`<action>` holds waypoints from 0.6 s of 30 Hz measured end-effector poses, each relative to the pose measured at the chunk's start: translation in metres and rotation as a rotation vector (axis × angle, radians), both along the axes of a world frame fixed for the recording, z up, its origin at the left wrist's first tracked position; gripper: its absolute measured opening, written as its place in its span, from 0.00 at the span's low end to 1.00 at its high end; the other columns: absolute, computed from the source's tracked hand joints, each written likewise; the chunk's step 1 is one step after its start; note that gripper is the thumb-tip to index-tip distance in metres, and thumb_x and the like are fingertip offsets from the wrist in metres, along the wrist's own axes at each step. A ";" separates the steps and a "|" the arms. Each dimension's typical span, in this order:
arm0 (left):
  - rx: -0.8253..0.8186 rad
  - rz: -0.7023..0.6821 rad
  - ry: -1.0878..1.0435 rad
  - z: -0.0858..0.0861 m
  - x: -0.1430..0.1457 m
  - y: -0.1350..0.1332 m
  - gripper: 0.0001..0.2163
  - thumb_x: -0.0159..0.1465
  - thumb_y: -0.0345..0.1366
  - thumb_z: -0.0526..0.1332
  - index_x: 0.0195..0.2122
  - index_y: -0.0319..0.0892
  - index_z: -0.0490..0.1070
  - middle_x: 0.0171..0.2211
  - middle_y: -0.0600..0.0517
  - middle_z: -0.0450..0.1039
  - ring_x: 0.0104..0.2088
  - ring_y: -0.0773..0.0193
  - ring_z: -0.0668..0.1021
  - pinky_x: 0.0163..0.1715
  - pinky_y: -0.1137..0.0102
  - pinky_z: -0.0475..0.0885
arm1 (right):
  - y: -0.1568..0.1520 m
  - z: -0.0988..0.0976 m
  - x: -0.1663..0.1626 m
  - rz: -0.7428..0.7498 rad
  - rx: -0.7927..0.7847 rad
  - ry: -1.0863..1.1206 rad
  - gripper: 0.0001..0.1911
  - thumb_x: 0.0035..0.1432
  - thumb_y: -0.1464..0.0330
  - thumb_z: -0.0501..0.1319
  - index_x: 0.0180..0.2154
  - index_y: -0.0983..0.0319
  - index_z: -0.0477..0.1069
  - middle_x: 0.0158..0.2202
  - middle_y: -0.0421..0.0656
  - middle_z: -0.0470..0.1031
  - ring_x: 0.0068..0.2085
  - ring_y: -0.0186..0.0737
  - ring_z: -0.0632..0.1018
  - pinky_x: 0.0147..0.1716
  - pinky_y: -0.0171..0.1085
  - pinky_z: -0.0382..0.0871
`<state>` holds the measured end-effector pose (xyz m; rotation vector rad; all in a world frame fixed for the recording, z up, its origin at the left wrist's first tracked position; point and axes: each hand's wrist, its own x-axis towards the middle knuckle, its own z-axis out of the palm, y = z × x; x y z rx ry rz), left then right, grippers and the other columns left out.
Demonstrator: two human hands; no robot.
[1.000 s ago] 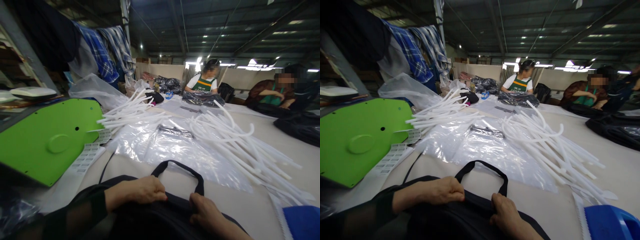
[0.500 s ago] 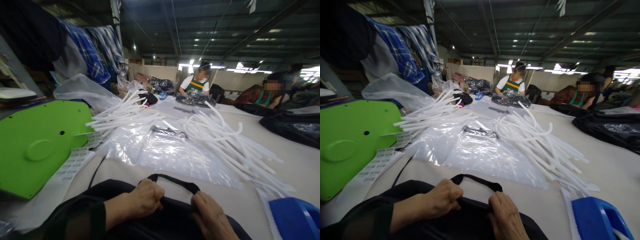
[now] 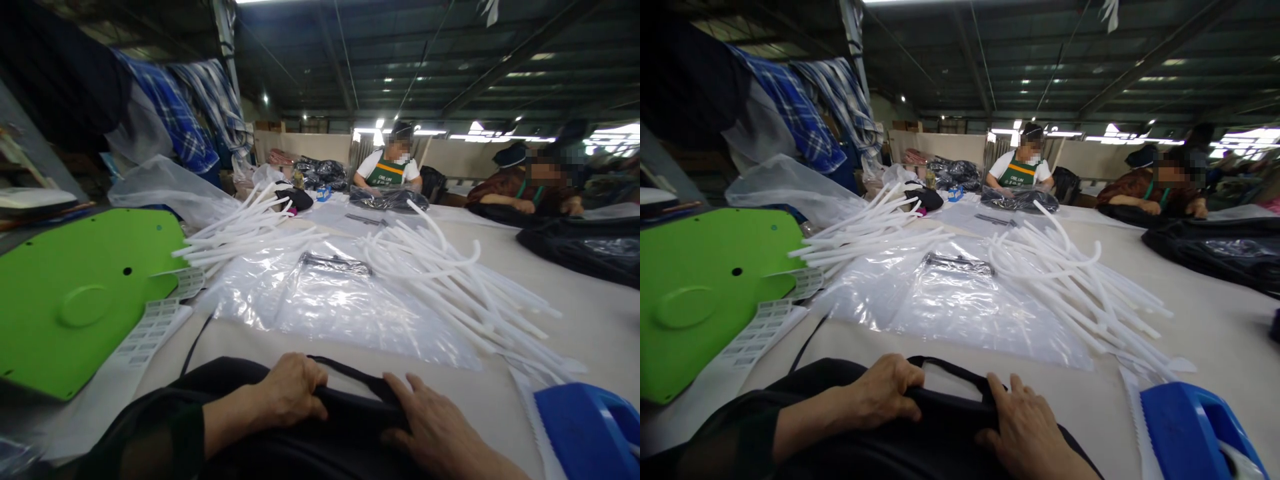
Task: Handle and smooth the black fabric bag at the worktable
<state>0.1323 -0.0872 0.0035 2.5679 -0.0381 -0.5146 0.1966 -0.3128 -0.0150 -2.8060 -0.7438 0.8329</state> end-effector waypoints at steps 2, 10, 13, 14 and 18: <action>-0.025 -0.005 0.008 -0.001 -0.002 0.001 0.19 0.47 0.35 0.71 0.17 0.39 0.57 0.16 0.61 0.56 0.23 0.69 0.67 0.23 0.76 0.55 | -0.003 0.001 0.003 -0.035 0.025 0.055 0.41 0.47 0.63 0.64 0.61 0.66 0.54 0.53 0.57 0.66 0.52 0.59 0.68 0.52 0.50 0.58; -0.043 -0.002 -0.006 -0.009 0.000 0.005 0.14 0.49 0.35 0.70 0.19 0.40 0.63 0.18 0.61 0.60 0.25 0.69 0.69 0.24 0.77 0.58 | -0.009 -0.016 0.013 -0.298 0.516 0.306 0.29 0.32 0.72 0.64 0.43 0.61 0.70 0.37 0.40 0.75 0.40 0.43 0.74 0.39 0.35 0.66; -0.004 -0.071 -0.031 -0.011 0.001 0.014 0.10 0.49 0.37 0.70 0.30 0.44 0.72 0.27 0.58 0.69 0.32 0.64 0.74 0.32 0.75 0.64 | -0.007 -0.020 0.008 -0.308 0.454 0.201 0.22 0.34 0.71 0.63 0.38 0.58 0.71 0.33 0.38 0.74 0.38 0.43 0.74 0.37 0.36 0.65; -0.026 -0.100 -0.048 -0.010 0.001 0.020 0.13 0.48 0.38 0.70 0.35 0.44 0.73 0.33 0.56 0.71 0.36 0.62 0.74 0.37 0.73 0.66 | -0.007 -0.021 0.007 -0.306 0.436 0.178 0.21 0.34 0.71 0.63 0.37 0.57 0.71 0.32 0.37 0.74 0.38 0.43 0.74 0.37 0.36 0.64; -0.074 -0.071 -0.099 -0.001 -0.007 0.048 0.22 0.50 0.36 0.69 0.47 0.43 0.70 0.47 0.48 0.67 0.47 0.60 0.71 0.49 0.70 0.64 | -0.008 -0.024 0.007 -0.284 0.412 0.149 0.21 0.34 0.69 0.63 0.37 0.56 0.70 0.31 0.37 0.74 0.37 0.43 0.74 0.37 0.36 0.64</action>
